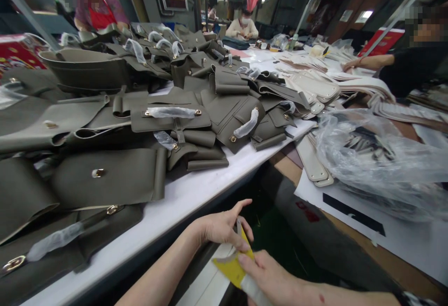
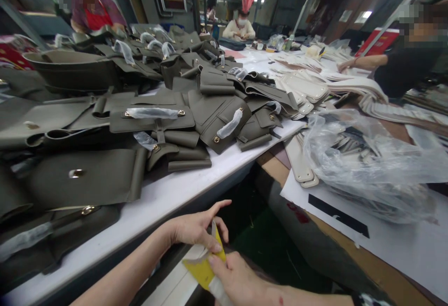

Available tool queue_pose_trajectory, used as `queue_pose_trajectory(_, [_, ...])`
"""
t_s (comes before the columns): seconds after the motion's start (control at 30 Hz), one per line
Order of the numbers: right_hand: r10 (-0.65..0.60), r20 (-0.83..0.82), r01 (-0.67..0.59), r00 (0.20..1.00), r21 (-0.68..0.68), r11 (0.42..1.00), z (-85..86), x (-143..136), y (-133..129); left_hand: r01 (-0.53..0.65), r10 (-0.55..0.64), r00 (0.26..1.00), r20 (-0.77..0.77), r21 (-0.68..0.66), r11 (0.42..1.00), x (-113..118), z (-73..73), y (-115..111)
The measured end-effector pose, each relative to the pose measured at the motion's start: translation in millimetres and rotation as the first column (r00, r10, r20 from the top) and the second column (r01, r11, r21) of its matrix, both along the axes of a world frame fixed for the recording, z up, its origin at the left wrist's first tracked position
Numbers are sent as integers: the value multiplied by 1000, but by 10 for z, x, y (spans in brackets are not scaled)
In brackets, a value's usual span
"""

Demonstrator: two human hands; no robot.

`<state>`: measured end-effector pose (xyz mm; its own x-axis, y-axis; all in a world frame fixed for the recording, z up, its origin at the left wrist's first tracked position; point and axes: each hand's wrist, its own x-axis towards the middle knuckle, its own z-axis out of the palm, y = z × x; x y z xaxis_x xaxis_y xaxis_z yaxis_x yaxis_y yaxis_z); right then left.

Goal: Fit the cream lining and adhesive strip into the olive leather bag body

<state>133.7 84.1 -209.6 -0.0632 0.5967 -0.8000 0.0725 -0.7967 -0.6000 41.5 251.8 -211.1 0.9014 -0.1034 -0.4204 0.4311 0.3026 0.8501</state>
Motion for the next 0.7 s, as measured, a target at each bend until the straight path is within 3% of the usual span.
queue_pose_trajectory(0.13, [-71, -55, 74, 996, 46, 996, -19, -199, -46, -52, 52, 999, -1, 112, 992, -42, 110, -22])
queue_pose_trajectory(0.3, [-31, -151, 62, 988, 206, 977, 112, -28, -348, -316, 326, 945, -16, 205, 927, -351, 281, -115])
queue_pose_trajectory(0.37, [-122, -103, 143, 987, 228, 963, 149, 119, -422, -395, 430, 901, -54, 304, 867, -506, 338, -201])
queue_pose_trajectory(0.43, [-318, -39, 318, 947, 238, 918, 134, 206, -393, -424, 490, 868, -81, 392, 816, -625, 367, -303])
queue_pose_trajectory(0.53, [-486, -36, 478, 873, 261, 839, 0, 161, -206, -420, 492, 868, -67, 430, 799, -707, 357, -432])
queue_pose_trajectory(0.7, [-432, -173, 458, 885, 160, 874, -326, 42, 107, -427, 478, 879, -13, 427, 797, -700, 306, -487])
